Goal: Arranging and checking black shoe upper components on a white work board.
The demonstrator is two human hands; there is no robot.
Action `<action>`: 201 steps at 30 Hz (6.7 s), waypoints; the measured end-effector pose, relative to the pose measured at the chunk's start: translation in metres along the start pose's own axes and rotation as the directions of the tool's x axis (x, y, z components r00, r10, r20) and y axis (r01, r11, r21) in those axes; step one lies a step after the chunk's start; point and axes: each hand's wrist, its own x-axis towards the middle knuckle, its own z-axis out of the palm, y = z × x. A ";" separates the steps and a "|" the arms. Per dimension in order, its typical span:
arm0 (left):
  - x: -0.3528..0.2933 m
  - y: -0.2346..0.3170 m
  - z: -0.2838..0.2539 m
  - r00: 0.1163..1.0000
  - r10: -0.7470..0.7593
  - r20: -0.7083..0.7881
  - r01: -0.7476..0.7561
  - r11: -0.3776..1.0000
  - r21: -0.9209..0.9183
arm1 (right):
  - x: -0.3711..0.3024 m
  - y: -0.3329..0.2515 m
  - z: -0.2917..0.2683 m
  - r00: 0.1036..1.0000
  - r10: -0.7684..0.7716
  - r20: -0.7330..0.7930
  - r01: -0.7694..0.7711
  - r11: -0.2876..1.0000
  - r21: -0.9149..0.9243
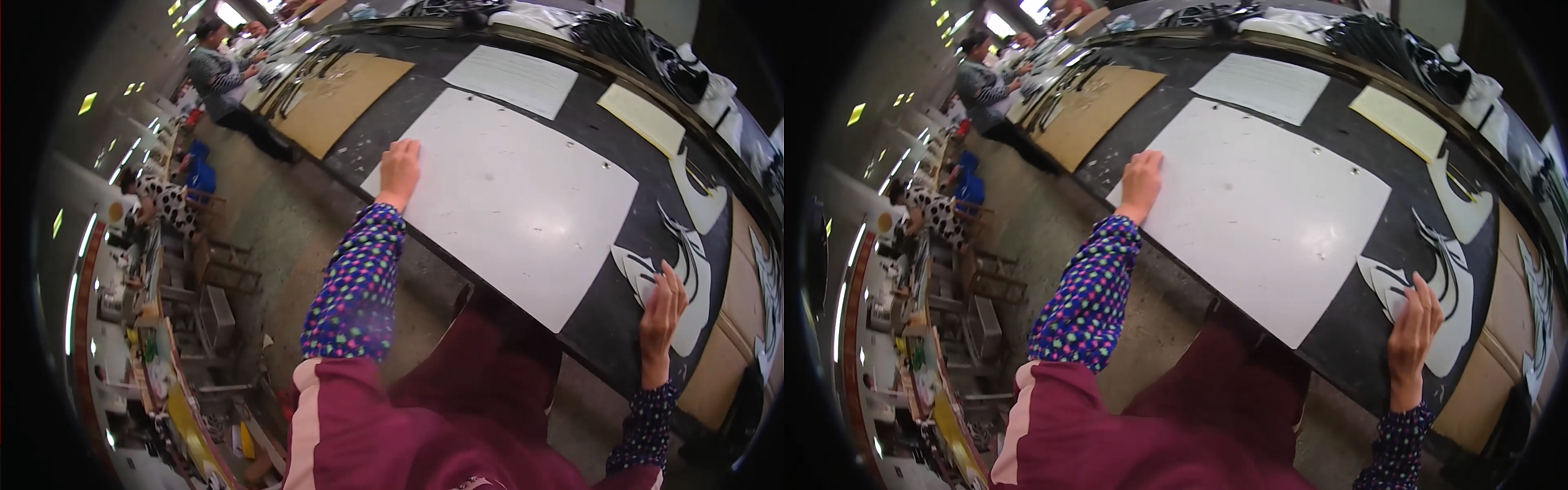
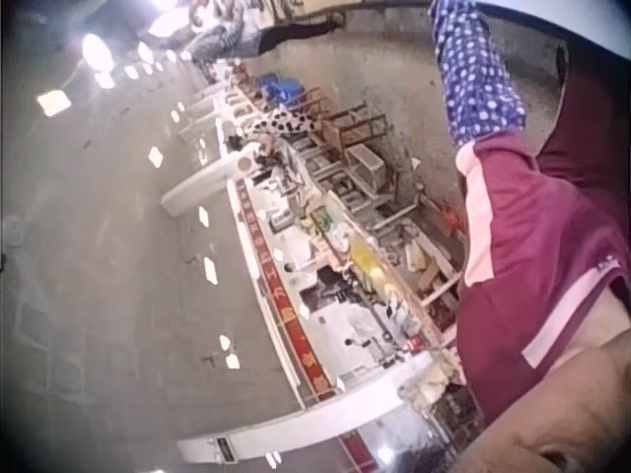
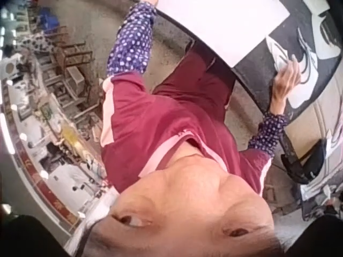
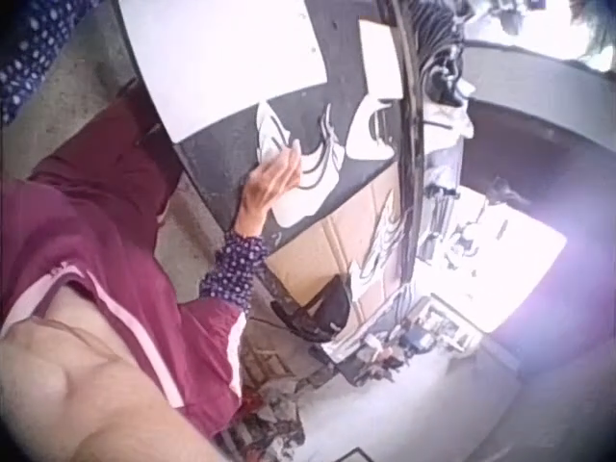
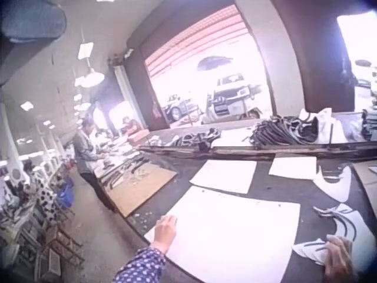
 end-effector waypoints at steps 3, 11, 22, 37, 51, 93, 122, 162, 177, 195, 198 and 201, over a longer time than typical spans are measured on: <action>-0.006 -0.005 -0.009 0.997 -0.032 0.073 0.026 0.996 0.084 | 0.003 -0.002 -0.001 1.000 -0.024 -0.017 0.025 0.992 0.124; 0.007 -0.041 -0.022 0.984 -0.178 -0.028 0.170 0.969 -0.178 | -0.008 0.012 0.003 0.991 -0.120 0.050 0.116 0.990 0.083; 0.061 -0.494 0.007 0.650 -0.690 -0.320 0.731 0.682 0.015 | 0.315 -0.197 0.184 0.773 -0.504 0.386 0.325 0.836 0.442; 0.090 -0.739 0.050 0.619 -0.778 0.103 0.780 0.625 0.037 | 0.499 -0.681 0.582 0.765 -0.581 0.277 0.165 0.593 0.788; 0.157 -0.681 0.049 0.161 -0.769 0.619 0.975 0.220 0.020 | 0.465 -0.718 0.619 0.847 -0.483 0.223 0.212 0.691 0.691; 0.166 -0.622 0.054 0.194 -0.787 0.586 0.980 0.181 -0.081 | 0.476 -0.489 0.513 0.674 -0.671 0.308 0.266 0.610 0.746; 0.088 -0.218 -0.053 0.610 -0.457 0.647 0.642 -0.194 -0.742 | 0.371 -0.330 0.253 0.490 -0.650 0.581 0.268 0.747 0.608; -0.050 0.072 -0.025 0.986 0.089 0.141 -0.068 0.987 -0.145 | 0.034 0.123 -0.012 0.604 0.781 0.161 -0.604 0.580 -0.546; -0.032 0.095 -0.035 0.978 0.074 0.197 0.005 0.928 -0.373 | 0.096 0.077 -0.099 0.707 0.544 0.452 -0.681 0.696 0.228; 0.044 0.106 -0.019 0.988 -0.088 0.125 0.145 0.790 -0.595 | 0.127 -0.078 0.083 0.761 0.122 0.637 -0.441 0.818 0.370; 0.044 0.102 -0.023 0.926 0.100 -0.365 -0.311 0.751 -0.583 | 0.127 -0.071 0.075 0.756 0.088 0.649 -0.405 0.841 0.358; 0.025 0.117 -0.062 0.849 0.507 -0.147 -0.517 0.742 -0.428 | 0.124 -0.065 0.069 0.769 0.129 0.625 -0.458 0.795 0.398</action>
